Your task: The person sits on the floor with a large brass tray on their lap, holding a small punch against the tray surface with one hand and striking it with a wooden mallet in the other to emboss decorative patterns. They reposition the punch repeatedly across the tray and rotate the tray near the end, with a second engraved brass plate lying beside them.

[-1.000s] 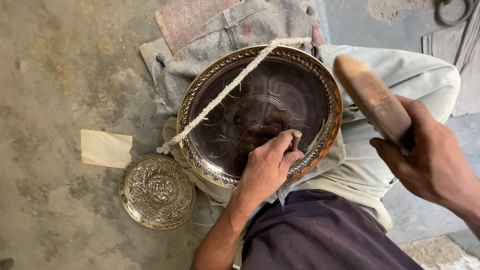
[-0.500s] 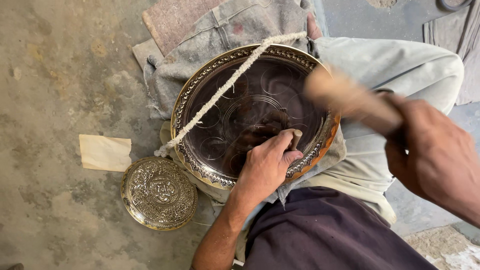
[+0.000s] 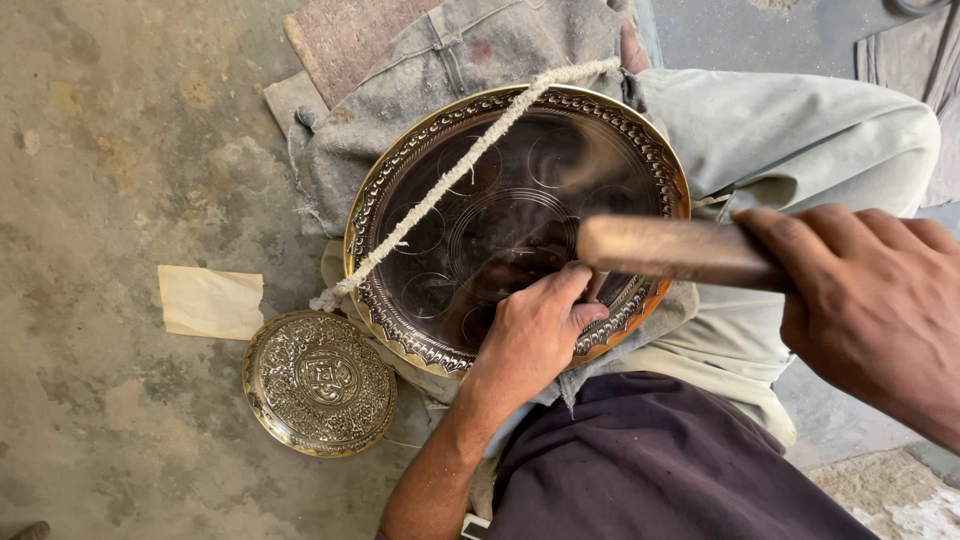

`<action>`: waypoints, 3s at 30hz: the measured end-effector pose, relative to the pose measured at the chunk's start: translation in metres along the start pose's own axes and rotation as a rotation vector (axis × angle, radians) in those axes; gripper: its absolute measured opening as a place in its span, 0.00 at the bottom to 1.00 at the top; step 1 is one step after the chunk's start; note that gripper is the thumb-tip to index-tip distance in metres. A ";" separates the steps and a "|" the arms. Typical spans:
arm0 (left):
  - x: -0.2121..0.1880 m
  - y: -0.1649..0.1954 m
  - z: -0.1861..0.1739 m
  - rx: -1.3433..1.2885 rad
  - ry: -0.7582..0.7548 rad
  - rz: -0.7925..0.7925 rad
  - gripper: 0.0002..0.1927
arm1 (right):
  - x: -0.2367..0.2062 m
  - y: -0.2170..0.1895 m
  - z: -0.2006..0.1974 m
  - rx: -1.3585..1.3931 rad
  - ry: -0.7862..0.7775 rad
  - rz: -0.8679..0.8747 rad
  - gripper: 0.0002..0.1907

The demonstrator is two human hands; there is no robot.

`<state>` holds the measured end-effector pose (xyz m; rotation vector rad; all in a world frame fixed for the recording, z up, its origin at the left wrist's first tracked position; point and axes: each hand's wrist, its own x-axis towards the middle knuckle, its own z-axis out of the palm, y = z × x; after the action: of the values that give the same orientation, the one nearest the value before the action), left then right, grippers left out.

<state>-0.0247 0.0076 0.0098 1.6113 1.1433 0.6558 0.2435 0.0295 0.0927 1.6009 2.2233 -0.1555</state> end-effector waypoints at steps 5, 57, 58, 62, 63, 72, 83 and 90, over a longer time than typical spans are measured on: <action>0.001 -0.002 -0.001 0.020 -0.030 -0.009 0.19 | 0.001 0.000 0.005 0.182 -0.093 0.130 0.32; 0.004 -0.004 -0.002 0.006 -0.055 -0.015 0.18 | -0.013 -0.002 0.004 0.280 0.074 0.085 0.28; 0.003 -0.004 -0.002 -0.010 -0.047 -0.009 0.18 | -0.012 -0.002 0.003 0.315 0.001 0.153 0.30; 0.003 -0.003 -0.001 -0.030 -0.084 -0.044 0.18 | -0.012 0.001 -0.001 0.364 0.052 0.104 0.30; 0.002 -0.003 -0.001 -0.019 -0.061 -0.015 0.18 | -0.012 0.001 -0.002 0.347 0.147 0.015 0.27; 0.001 -0.002 -0.006 0.029 -0.104 -0.039 0.18 | -0.011 -0.001 -0.004 0.255 -0.055 0.072 0.29; -0.017 0.010 -0.031 -0.088 0.155 0.058 0.15 | -0.045 0.018 0.054 0.956 0.223 0.266 0.22; -0.097 0.011 -0.033 -0.081 0.883 -0.216 0.09 | -0.039 0.034 0.163 1.272 0.368 0.739 0.18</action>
<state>-0.0879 -0.0676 0.0423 1.0973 1.8525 1.3086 0.3265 -0.0445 -0.0375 3.1652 1.5184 -1.3255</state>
